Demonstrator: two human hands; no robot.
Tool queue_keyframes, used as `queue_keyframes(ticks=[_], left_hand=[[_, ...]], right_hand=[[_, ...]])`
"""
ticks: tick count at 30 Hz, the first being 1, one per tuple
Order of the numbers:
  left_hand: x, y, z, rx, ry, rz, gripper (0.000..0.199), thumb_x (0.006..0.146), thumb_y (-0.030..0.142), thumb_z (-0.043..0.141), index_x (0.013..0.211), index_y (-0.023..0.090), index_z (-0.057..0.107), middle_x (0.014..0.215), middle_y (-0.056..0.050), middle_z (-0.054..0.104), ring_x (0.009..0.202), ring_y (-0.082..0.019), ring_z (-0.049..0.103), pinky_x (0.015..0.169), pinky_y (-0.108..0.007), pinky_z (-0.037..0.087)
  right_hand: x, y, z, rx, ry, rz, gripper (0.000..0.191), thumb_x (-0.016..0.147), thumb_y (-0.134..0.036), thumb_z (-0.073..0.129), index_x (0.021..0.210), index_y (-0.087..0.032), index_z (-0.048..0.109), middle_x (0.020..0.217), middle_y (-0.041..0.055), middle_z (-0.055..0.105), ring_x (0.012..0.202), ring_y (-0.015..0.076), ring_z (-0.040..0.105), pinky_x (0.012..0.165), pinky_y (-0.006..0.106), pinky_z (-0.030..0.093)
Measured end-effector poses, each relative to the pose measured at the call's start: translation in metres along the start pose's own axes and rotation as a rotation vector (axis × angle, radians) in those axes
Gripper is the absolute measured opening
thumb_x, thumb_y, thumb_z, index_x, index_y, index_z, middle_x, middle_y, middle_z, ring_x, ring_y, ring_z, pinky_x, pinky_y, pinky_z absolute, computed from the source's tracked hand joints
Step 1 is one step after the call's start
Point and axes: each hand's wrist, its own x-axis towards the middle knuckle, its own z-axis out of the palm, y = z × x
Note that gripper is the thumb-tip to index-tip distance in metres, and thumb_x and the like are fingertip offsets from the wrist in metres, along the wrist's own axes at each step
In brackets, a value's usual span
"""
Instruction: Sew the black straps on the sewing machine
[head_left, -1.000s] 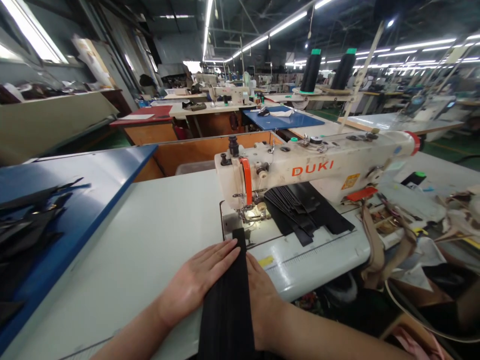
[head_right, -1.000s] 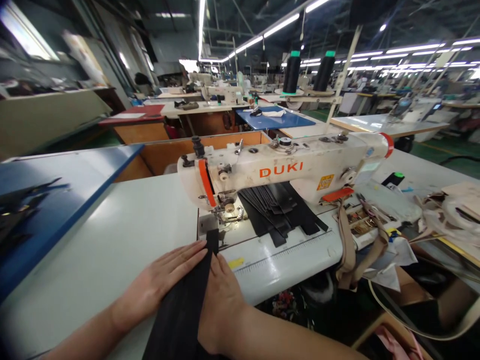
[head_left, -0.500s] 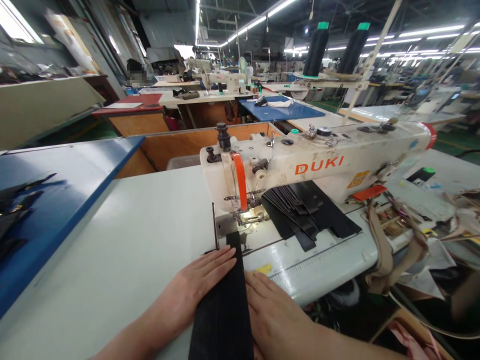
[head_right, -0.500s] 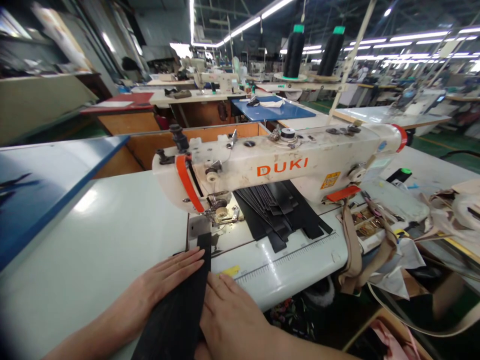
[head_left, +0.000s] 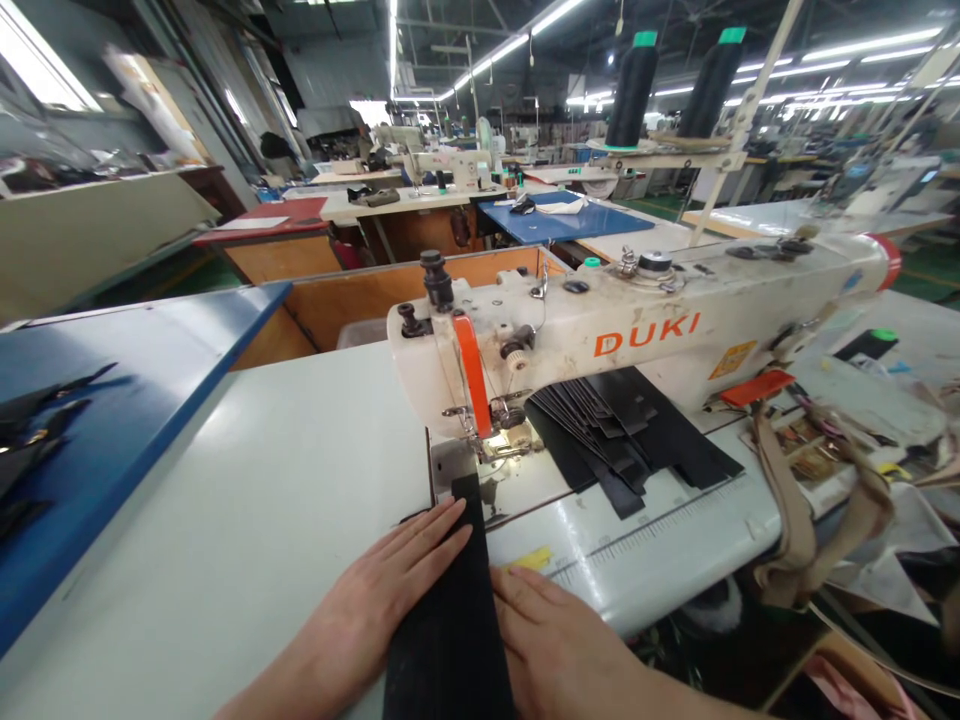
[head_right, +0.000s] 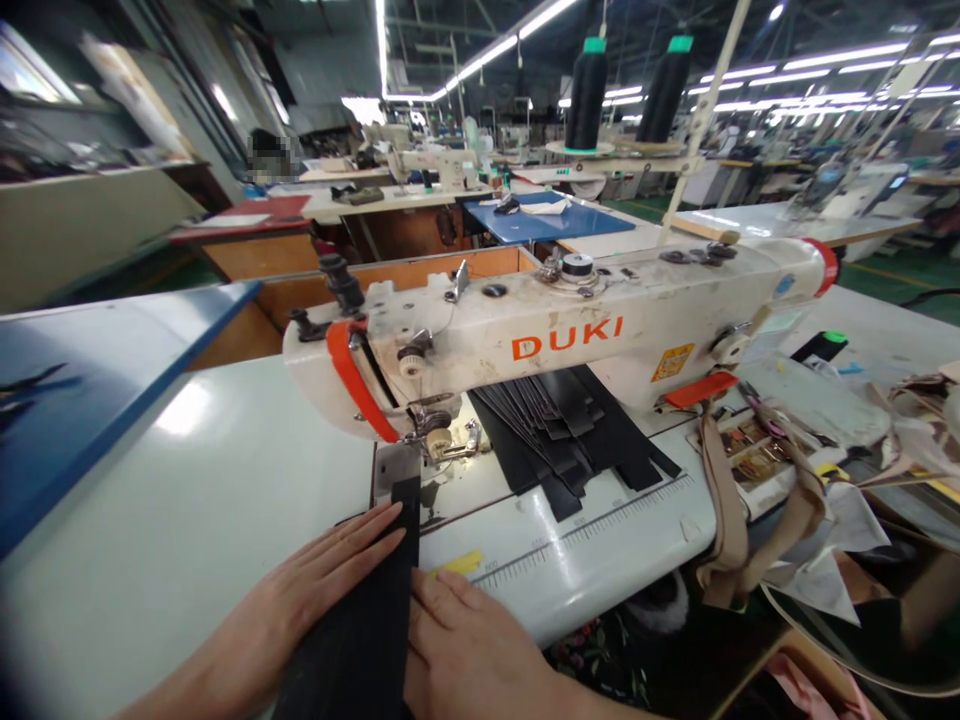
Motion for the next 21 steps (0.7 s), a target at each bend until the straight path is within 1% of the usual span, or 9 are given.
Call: queue_keyframes(ticks=[3, 6, 10, 14, 17, 19, 21], left_hand=[[0.001, -0.002, -0.002, 0.005, -0.022, 0.002, 0.052, 0.099, 0.018, 0.032, 0.150, 0.028, 0.028, 0.151, -0.003, 0.037, 0.134, -0.019, 0.042, 0.108, -0.036, 0.038], [0.003, -0.002, -0.005, -0.005, -0.053, 0.005, 0.052, 0.099, 0.019, 0.032, 0.150, 0.028, 0.027, 0.151, -0.002, 0.038, 0.135, -0.018, 0.041, 0.108, -0.035, 0.038], [0.006, 0.000, -0.009, 0.003, -0.079, -0.002, 0.054, 0.097, 0.016, 0.033, 0.150, 0.028, 0.027, 0.150, -0.002, 0.038, 0.134, -0.019, 0.042, 0.107, -0.034, 0.040], [0.010, 0.000, -0.011, 0.023, -0.070, 0.035, 0.053, 0.097, 0.016, 0.033, 0.150, 0.026, 0.029, 0.149, -0.003, 0.040, 0.133, -0.019, 0.044, 0.106, -0.034, 0.040], [0.012, -0.001, -0.012, 0.069, -0.076, 0.081, 0.051, 0.099, 0.019, 0.030, 0.149, 0.023, 0.030, 0.149, -0.003, 0.040, 0.134, -0.018, 0.043, 0.108, -0.035, 0.037], [0.013, -0.001, -0.012, 0.094, -0.086, 0.099, 0.050, 0.099, 0.019, 0.030, 0.149, 0.023, 0.031, 0.149, -0.002, 0.040, 0.134, -0.018, 0.042, 0.109, -0.035, 0.034], [0.014, 0.000, -0.013, 0.092, -0.096, 0.086, 0.051, 0.098, 0.019, 0.030, 0.149, 0.024, 0.031, 0.150, -0.001, 0.039, 0.135, -0.018, 0.041, 0.111, -0.036, 0.033]], right_hand=[[0.000, 0.004, 0.007, -0.021, 0.033, -0.023, 0.043, 0.092, -0.027, 0.053, 0.133, -0.015, 0.049, 0.138, 0.0085, 0.052, 0.132, 0.0226, 0.037, 0.109, 0.031, 0.035], [0.000, 0.007, 0.011, -0.060, 0.078, -0.046, 0.036, 0.095, -0.024, 0.049, 0.130, -0.016, 0.051, 0.133, 0.0063, 0.056, 0.129, 0.0201, 0.041, 0.106, 0.028, 0.037], [0.001, 0.010, 0.012, -0.068, 0.072, -0.070, 0.033, 0.096, -0.023, 0.048, 0.128, -0.017, 0.053, 0.130, 0.0063, 0.059, 0.128, 0.0200, 0.043, 0.103, 0.028, 0.040], [0.001, 0.010, 0.014, -0.072, 0.109, -0.064, 0.033, 0.096, -0.022, 0.047, 0.128, -0.016, 0.053, 0.128, 0.0060, 0.060, 0.128, 0.0202, 0.043, 0.103, 0.028, 0.040], [0.001, 0.011, 0.017, -0.074, 0.153, -0.063, 0.032, 0.096, -0.021, 0.045, 0.126, -0.017, 0.055, 0.125, 0.0036, 0.062, 0.124, 0.0203, 0.047, 0.101, 0.028, 0.042], [0.001, 0.011, 0.018, -0.066, 0.141, -0.066, 0.032, 0.095, -0.021, 0.046, 0.126, -0.017, 0.055, 0.123, 0.0036, 0.063, 0.121, 0.0210, 0.049, 0.101, 0.029, 0.042], [0.001, 0.011, 0.018, -0.047, 0.102, -0.061, 0.033, 0.094, -0.022, 0.049, 0.126, -0.017, 0.055, 0.123, 0.0051, 0.063, 0.120, 0.0216, 0.050, 0.102, 0.030, 0.041]])
